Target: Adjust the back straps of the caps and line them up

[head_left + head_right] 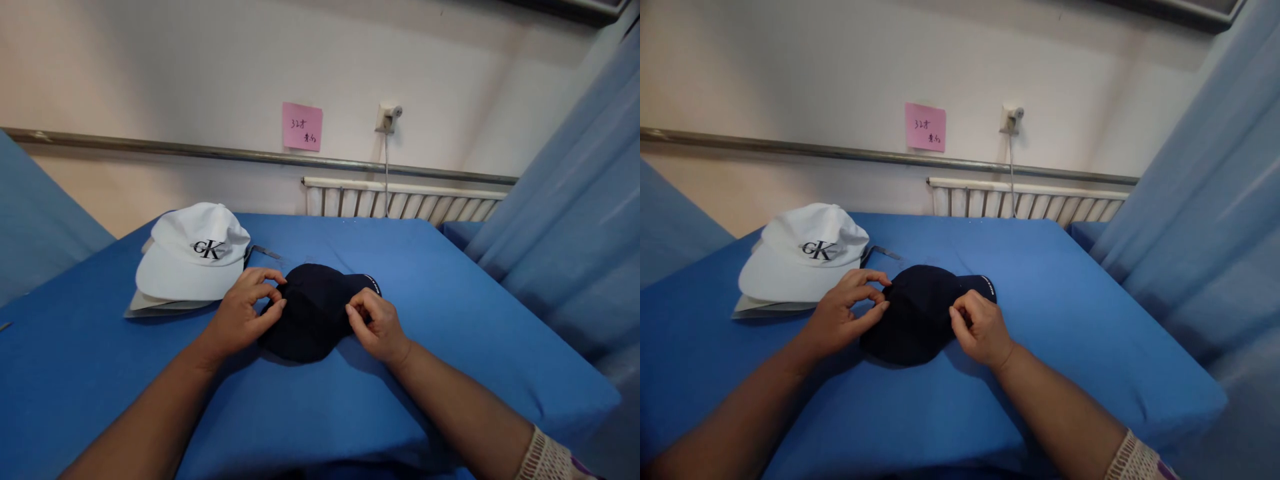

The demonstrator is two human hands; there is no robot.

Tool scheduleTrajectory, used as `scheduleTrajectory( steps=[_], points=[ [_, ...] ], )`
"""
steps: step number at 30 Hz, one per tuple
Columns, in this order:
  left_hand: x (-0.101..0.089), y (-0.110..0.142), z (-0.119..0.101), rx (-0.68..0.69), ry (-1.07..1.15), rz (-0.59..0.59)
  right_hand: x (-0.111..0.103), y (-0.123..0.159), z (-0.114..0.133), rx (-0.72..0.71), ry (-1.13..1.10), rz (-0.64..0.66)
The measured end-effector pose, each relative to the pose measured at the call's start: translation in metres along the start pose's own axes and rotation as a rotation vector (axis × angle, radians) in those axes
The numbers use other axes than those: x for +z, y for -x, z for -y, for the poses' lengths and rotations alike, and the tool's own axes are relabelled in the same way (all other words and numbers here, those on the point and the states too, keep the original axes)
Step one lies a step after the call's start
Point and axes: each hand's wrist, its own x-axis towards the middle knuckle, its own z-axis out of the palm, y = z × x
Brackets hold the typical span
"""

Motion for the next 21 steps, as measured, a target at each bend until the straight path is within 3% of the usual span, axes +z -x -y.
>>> scheduleTrajectory(
  steps=[5, 13, 21],
  points=[
    [0.0, 0.0, 0.003, -0.053, -0.015, -0.134, -0.002, 0.0, -0.003, 0.025, -0.016, -0.02],
    [0.001, 0.001, 0.01, -0.066, 0.01, -0.109, -0.002, -0.005, -0.02, 0.205, 0.019, -0.111],
    [0.007, -0.005, 0.018, -0.148, -0.047, -0.157, 0.0, -0.004, -0.022, 0.194, 0.0, -0.074]
  ],
)
